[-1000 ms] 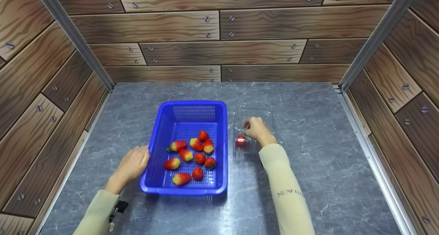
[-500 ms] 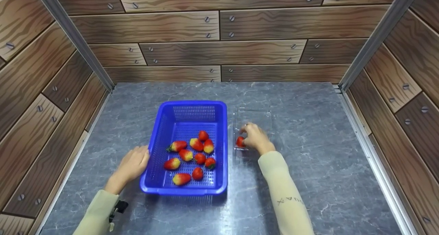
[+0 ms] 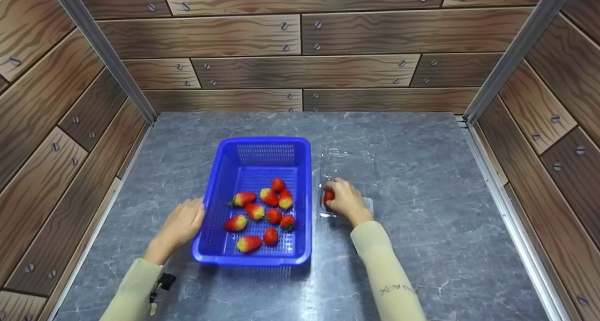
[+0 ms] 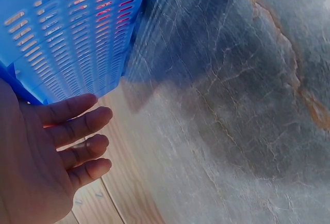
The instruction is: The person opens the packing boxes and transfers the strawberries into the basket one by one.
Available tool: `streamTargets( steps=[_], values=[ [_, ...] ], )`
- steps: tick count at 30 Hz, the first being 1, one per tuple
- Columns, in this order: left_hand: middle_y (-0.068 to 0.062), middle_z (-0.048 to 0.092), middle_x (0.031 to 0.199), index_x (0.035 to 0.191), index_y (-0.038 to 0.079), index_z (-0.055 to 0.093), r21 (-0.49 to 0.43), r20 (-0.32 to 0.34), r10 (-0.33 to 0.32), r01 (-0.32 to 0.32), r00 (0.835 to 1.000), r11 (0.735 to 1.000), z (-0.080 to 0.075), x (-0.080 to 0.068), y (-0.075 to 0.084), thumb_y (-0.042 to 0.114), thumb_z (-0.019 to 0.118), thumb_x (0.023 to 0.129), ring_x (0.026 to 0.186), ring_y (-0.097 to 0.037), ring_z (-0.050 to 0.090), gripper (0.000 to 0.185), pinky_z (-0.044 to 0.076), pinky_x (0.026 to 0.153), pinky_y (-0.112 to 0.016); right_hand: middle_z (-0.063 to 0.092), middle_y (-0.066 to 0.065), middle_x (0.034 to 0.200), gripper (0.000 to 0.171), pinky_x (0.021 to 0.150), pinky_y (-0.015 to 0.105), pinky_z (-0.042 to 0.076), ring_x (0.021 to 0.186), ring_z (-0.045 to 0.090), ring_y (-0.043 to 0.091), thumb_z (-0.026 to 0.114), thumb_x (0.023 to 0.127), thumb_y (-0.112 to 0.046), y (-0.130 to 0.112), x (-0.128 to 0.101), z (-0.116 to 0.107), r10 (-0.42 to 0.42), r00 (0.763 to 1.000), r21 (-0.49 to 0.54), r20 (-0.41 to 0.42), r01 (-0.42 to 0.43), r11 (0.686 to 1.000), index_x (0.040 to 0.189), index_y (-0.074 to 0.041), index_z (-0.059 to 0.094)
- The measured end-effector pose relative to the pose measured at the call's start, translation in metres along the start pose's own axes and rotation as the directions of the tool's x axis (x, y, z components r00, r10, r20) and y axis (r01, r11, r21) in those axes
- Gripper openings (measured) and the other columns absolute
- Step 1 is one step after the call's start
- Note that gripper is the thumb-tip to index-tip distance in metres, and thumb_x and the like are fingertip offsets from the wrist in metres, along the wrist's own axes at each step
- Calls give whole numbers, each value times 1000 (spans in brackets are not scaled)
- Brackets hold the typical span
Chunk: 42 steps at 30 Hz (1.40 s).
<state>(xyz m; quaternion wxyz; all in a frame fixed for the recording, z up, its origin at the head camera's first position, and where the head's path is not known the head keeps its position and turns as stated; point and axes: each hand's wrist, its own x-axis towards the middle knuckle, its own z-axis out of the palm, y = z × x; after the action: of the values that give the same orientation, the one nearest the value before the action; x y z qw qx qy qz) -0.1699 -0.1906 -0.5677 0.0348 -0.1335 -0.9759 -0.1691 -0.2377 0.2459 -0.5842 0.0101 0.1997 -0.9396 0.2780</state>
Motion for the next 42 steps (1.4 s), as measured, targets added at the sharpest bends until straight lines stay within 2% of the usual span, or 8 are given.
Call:
streamTargets(
  steps=[10, 18, 26, 30, 37, 42],
  values=[
    [-24, 64, 119, 122, -8, 61, 9, -51, 25, -25, 998, 1000, 2, 0, 1, 20, 37, 104, 113, -44, 58, 41, 41, 100, -59, 65, 16, 95, 31, 79, 56, 54, 90, 64, 39, 73, 67, 8, 9, -12, 11, -54, 999, 15, 1, 54, 998, 97, 1, 72],
    [-25, 61, 127, 128, -8, 59, 8, -19, 8, -8, 1000, 1000, 1, 2, 0, 22, 37, 105, 120, -45, 54, 44, 39, 104, -59, 64, 14, 94, 31, 82, 56, 53, 91, 62, 39, 74, 67, 10, 14, -17, 13, -113, 994, 13, 6, 113, 993, 96, 0, 72],
    [-26, 61, 127, 127, -8, 59, 8, -25, 9, -9, 1000, 1000, 1, 1, -1, 21, 37, 104, 119, -45, 55, 43, 39, 104, -59, 64, 12, 94, 32, 83, 56, 53, 92, 62, 37, 73, 68, 11, 17, -23, 11, -161, 987, 15, 27, 161, 987, 98, -1, 72],
    [-24, 62, 126, 126, -7, 60, 11, -26, 8, -7, 1000, 1000, 1, 1, -2, 22, 36, 104, 119, -44, 55, 43, 39, 104, -58, 63, 11, 95, 33, 82, 55, 53, 92, 61, 37, 72, 68, 12, 17, -23, 8, -141, 989, 27, 46, 140, 990, 99, -1, 71],
    [-22, 64, 121, 123, -5, 62, -1, -40, 8, -8, 999, 1000, 3, 2, -1, 21, 36, 104, 116, -42, 57, 42, 40, 102, -58, 64, 14, 91, 32, 77, 53, 54, 87, 63, 36, 73, 65, 12, 14, -20, 5, -149, 989, 45, -8, 150, 988, 95, 1, 71],
    [-23, 64, 123, 124, -6, 61, 2, -32, 8, -8, 999, 1000, 3, 2, -1, 22, 35, 104, 116, -43, 57, 43, 41, 102, -58, 65, 16, 91, 31, 75, 52, 54, 84, 62, 36, 73, 65, 12, 8, -16, -4, -101, 994, 71, -41, 104, 992, 95, 3, 71]
  ],
)
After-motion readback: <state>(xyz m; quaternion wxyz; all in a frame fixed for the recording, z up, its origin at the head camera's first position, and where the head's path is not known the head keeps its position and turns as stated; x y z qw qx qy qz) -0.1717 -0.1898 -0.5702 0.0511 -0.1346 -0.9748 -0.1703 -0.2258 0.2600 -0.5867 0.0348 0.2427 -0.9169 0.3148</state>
